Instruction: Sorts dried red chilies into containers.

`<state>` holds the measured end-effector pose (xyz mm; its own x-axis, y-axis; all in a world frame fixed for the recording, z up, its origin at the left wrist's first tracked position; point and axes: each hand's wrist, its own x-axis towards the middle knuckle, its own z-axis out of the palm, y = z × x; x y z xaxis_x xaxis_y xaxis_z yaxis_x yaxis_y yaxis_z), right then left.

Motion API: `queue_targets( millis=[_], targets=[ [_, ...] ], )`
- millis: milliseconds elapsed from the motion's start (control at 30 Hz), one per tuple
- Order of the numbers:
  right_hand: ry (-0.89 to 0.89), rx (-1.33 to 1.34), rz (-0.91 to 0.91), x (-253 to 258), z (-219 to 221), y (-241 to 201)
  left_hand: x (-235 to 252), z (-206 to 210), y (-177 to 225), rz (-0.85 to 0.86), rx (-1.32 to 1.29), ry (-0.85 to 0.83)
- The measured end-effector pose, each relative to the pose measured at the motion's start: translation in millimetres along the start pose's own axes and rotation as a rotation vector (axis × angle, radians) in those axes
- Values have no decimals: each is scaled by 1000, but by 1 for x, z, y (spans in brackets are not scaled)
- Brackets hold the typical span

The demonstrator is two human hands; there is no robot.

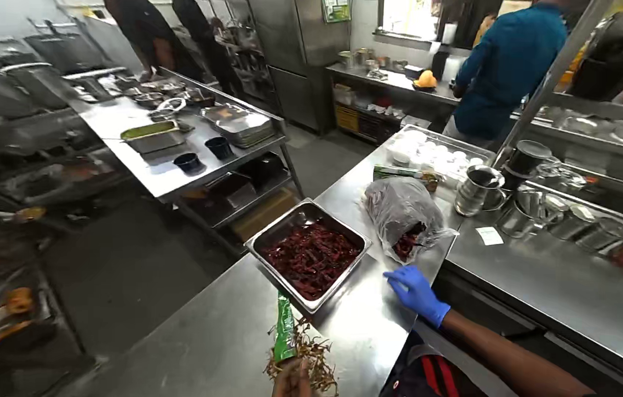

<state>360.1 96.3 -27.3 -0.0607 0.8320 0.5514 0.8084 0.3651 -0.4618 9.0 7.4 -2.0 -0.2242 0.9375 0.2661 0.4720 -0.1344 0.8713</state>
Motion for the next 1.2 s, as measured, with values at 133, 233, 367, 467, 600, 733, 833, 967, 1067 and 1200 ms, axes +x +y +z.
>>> queue_targets(
  millis=[133, 233, 367, 467, 600, 733, 833, 967, 1067, 1200],
  targets=[
    [105, -166, 209, 25, -37, 53, 7, 13, -5, 114, -22, -65],
    [88, -250, 382, 38, -47, 82, 11, 23, 1, 116, -15, -77],
    [-100, -355, 496, 50, -40, 89, 13, 46, 16, 73, -87, -87],
    [-185, -378, 491, 57, -19, 93, 5, 71, 24, 31, -157, -127],
    [-49, -216, 416, 56, 2, 96, 1, 115, 32, 16, -206, -271],
    [0, -165, 301, 45, 3, 98, 29, 144, 32, -137, -149, -353],
    [-93, -151, 270, 34, 2, 94, 65, 149, 44, -624, -693, -295],
    [-168, -204, 249, 26, 27, 98, 97, 152, 31, -944, -1022, -100],
    [-122, -233, 293, 40, 52, 101, 98, 153, 32, -958, -943, -47],
    [-109, -233, 378, 82, 73, 98, 87, 149, 31, -933, -876, -25]
  ],
)
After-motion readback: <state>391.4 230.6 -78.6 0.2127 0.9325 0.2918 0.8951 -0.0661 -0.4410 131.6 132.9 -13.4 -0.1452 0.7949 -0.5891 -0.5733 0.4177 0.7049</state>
